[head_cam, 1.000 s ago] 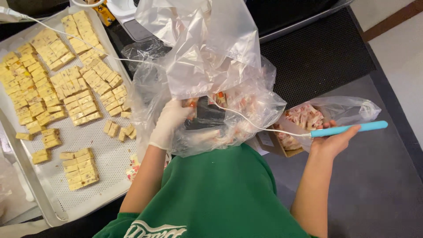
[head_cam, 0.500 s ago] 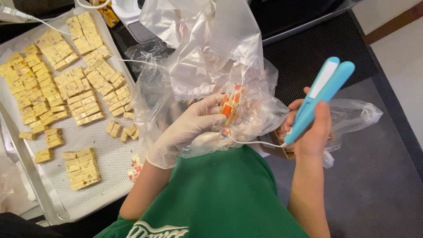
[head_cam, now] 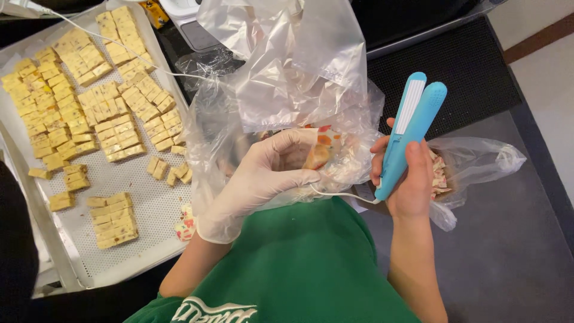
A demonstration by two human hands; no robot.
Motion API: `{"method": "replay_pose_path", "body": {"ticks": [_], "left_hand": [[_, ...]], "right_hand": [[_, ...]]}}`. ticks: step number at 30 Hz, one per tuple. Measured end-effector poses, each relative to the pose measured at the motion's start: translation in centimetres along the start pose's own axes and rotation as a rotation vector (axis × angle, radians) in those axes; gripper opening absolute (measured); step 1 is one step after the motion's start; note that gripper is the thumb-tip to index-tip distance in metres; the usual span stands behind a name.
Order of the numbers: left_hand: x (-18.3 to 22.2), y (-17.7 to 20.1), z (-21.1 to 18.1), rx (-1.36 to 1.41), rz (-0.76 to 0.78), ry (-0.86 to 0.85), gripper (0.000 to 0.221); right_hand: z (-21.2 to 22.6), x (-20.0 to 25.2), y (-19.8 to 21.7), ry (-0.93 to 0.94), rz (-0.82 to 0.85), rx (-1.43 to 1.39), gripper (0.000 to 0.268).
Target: Packaging small food items into plastic bags and sealing them using a handheld heat sealer
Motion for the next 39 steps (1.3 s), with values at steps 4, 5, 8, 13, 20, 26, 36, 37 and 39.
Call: {"method": "replay_pose_path", "body": {"ticks": [4,5,8,13,20,26,36,37,39], "left_hand": [[0.2,0.5,0.4,0.051,-0.039,-0.038,0.049],[0.1,0.4,0.3,0.049,-0.042,-0.04,0.049],[0.1,-0.2,-0.1,0.313,-0.045,-0.012,0.067],[0.2,-0.6,-0.3,0.561,-0.02,-0.033,0.067],[0.4,-0.2,-0.3,0.614,0.004,-0.037,0.066],[2.1,3.8,1.1,0.414,-0.096,-0.147,0.068],[17.5,21.9,8.9,-0.161,-0.781,0.32,0.053],[18.1,21.4,8.7,-0.148,-0.767,0.43,0.052],[18.7,21.6,8.3,-0.127,-0.785,0.411,0.05]], "right_hand": [[-0.2,-0.2,-0.3,-0.019,0.03,0.006,0.062],[-0.3,-0.2,-0.3,-0.019,0.034,0.005,0.062],[-0.6,-0.3,-0.5,-0.022,0.046,-0.019,0.062],[-1.1,0.0,-0.9,-0.039,0.031,-0.039,0.061],[-1.7,-0.2,-1.7,-0.061,0.053,-0.062,0.063],[-3.0,-0.6,-1.7,-0.098,0.1,-0.088,0.059],[-6.0,-1.6,-2.7,-0.308,0.149,-0.199,0.064],[-6.0,-1.4,-2.8,-0.357,0.121,-0.244,0.066],[-5.7,-1.5,-3.0,-0.368,0.128,-0.222,0.066]]}}
Point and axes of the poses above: each hand's wrist, its own x-axis away from the middle knuckle, its own y-axis out of the back of the hand, z = x × y, the point moved 6 cm from there along -x, towards the middle knuckle, and after that the axes turned 2 degrees about z, right-handed, at the moved point
